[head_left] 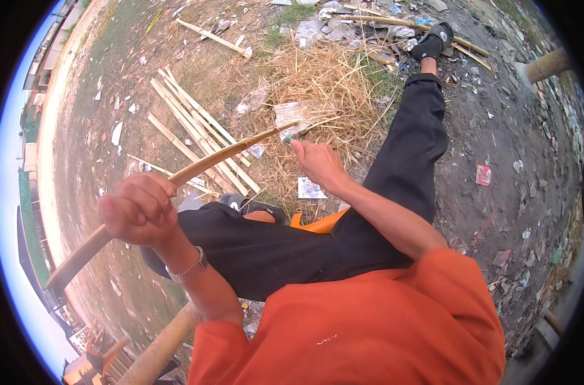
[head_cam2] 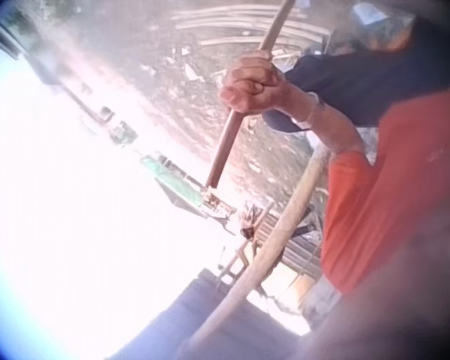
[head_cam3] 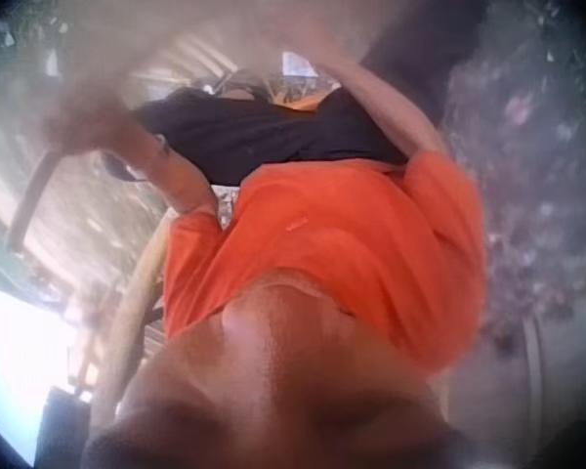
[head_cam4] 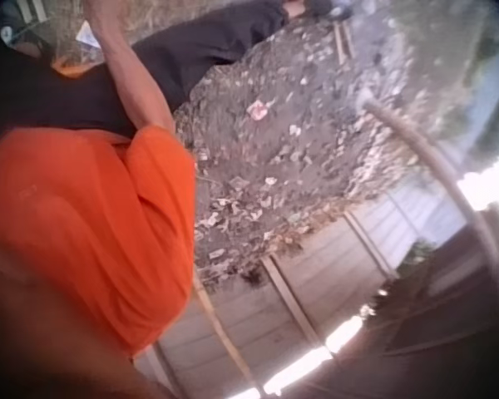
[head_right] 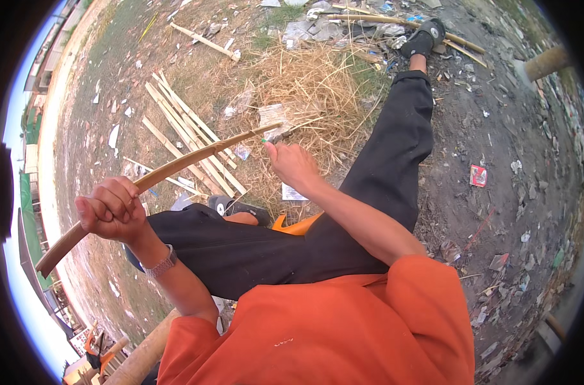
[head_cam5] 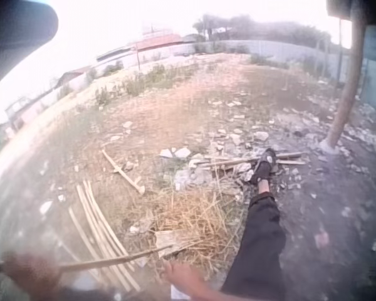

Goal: The person sits on the ground and uses a green utility knife to shave the surface of a long bamboo stick. They hold the stick with their left hand and scrape along its length with the knife in their right hand, creating thin shavings.

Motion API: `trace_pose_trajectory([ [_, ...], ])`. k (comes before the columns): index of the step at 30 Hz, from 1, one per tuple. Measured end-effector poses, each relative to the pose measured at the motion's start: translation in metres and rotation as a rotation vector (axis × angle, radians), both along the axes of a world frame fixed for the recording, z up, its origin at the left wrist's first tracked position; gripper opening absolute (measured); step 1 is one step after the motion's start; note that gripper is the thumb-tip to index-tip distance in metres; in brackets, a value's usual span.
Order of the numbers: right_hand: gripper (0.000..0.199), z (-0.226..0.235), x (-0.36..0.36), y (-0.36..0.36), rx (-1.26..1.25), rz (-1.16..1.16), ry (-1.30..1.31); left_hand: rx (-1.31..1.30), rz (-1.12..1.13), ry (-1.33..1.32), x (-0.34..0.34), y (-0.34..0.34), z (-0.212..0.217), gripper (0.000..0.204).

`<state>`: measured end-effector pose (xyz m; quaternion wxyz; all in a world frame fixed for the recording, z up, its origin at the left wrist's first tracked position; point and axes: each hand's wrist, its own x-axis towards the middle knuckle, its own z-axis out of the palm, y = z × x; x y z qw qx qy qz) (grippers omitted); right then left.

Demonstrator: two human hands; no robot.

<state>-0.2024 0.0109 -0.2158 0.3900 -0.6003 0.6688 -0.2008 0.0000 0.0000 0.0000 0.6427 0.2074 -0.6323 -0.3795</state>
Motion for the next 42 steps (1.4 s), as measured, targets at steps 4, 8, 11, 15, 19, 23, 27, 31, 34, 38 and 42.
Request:
trace_pose_trajectory([
  [4,0.054,0.003,0.010,0.030,0.028,0.002,0.000,0.155,0.219,0.120,-0.002,0.014,-0.009,0.044],
  [8,0.056,-0.016,0.006,0.007,0.101,0.010,-0.028,0.166,0.235,0.173,0.011,0.007,-0.005,0.045],
  [11,0.057,0.012,0.018,0.002,0.054,0.031,-0.029,0.144,0.238,0.169,0.019,0.003,-0.004,0.044],
  [15,0.057,-0.012,0.021,-0.007,0.030,-0.031,0.007,0.151,0.295,0.194,0.017,-0.005,-0.003,0.043],
  [19,0.059,-0.010,0.025,-0.011,0.048,-0.020,-0.030,0.171,0.393,0.199,0.013,-0.006,0.000,0.041],
  [23,0.061,-0.024,0.027,-0.006,-0.018,-0.027,0.034,0.153,0.343,0.186,0.016,-0.004,-0.005,0.041],
  [27,0.056,-0.011,0.027,-0.009,-0.024,-0.035,0.042,0.140,0.395,0.157,0.021,-0.008,-0.003,0.040],
  [31,0.054,-0.025,0.027,-0.006,-0.044,-0.063,0.049,0.128,0.374,0.146,0.011,-0.010,0.003,0.041],
  [34,0.055,-0.015,0.027,-0.013,-0.033,-0.020,0.055,0.159,0.424,0.210,0.017,-0.015,0.004,0.041],
  [38,0.057,-0.034,0.022,-0.008,-0.065,-0.056,0.085,0.144,0.382,0.159,0.006,-0.016,0.008,0.042],
  [42,0.058,-0.013,0.014,-0.020,-0.009,-0.012,0.045,0.176,0.461,0.141,0.000,-0.027,0.010,0.042],
])
